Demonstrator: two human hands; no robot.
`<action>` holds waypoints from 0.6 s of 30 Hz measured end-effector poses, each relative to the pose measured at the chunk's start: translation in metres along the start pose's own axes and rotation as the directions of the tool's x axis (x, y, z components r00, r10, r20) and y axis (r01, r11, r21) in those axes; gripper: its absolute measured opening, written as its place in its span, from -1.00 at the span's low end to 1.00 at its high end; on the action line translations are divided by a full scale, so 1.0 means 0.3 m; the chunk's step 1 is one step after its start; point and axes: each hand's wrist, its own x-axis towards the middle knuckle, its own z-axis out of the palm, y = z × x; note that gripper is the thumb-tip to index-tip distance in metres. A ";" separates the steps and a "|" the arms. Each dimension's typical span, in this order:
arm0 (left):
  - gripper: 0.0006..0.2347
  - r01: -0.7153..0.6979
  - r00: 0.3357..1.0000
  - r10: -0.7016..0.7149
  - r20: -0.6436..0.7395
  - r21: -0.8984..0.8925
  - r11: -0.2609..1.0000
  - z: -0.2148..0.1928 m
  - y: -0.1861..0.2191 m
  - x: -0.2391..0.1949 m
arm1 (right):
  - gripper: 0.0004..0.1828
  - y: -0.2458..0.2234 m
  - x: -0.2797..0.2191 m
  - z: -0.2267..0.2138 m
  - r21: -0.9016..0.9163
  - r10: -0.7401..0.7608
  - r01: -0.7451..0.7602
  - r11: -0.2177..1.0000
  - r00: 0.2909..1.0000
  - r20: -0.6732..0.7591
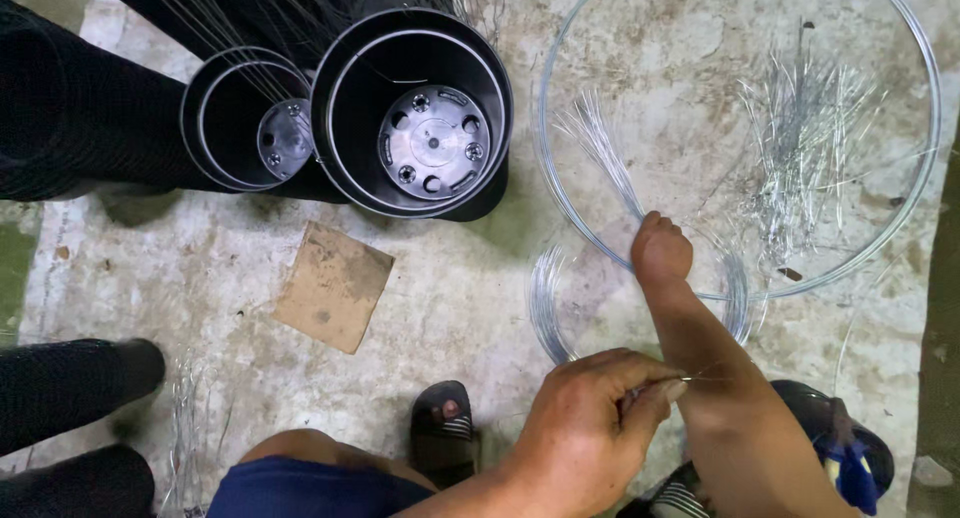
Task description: The person sits on the floor and repeatedly twists thin metal wires by hand, then uses pliers to cut the twisted ends. The person places some twisted wires into black cylindrical containers nearby.
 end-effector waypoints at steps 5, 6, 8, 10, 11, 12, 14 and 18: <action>-0.89 0.141 0.990 -0.140 0.024 -0.032 0.989 -0.017 0.012 0.017 | -0.72 0.033 0.007 -0.026 0.166 0.027 -0.045 0.985 0.993 0.112; -0.88 0.167 0.986 -0.167 0.009 -0.040 0.985 -0.027 0.013 0.020 | -0.71 0.046 0.001 -0.029 0.203 0.013 -0.043 0.978 0.989 0.145; -0.87 0.218 0.975 -0.220 -0.024 -0.067 0.974 -0.049 0.016 0.027 | -0.70 0.073 0.021 -0.038 0.272 0.037 -0.117 0.955 0.958 0.285; -0.86 0.266 0.960 -0.274 -0.059 -0.107 0.958 -0.068 0.017 0.036 | -0.68 0.107 0.031 -0.051 0.425 0.031 -0.232 0.875 0.903 0.429; -0.85 0.255 0.961 -0.267 -0.076 -0.138 0.957 -0.076 0.014 0.042 | -0.67 0.125 0.029 -0.060 0.530 0.004 -0.309 0.789 0.866 0.499; -0.85 0.244 0.960 -0.262 -0.096 -0.169 0.955 -0.084 0.007 0.051 | -0.66 0.139 0.025 -0.073 0.618 -0.040 -0.385 0.686 0.828 0.560; -0.86 0.211 0.959 -0.244 -0.144 -0.214 0.954 -0.096 -0.011 0.065 | -0.68 0.152 -0.014 -0.100 0.734 -0.084 -0.417 0.535 0.839 0.538; -0.87 0.190 0.926 -0.271 -0.263 -0.296 0.936 -0.103 -0.061 0.086 | -0.69 0.144 -0.130 -0.209 0.833 -0.180 -0.499 0.237 0.820 0.543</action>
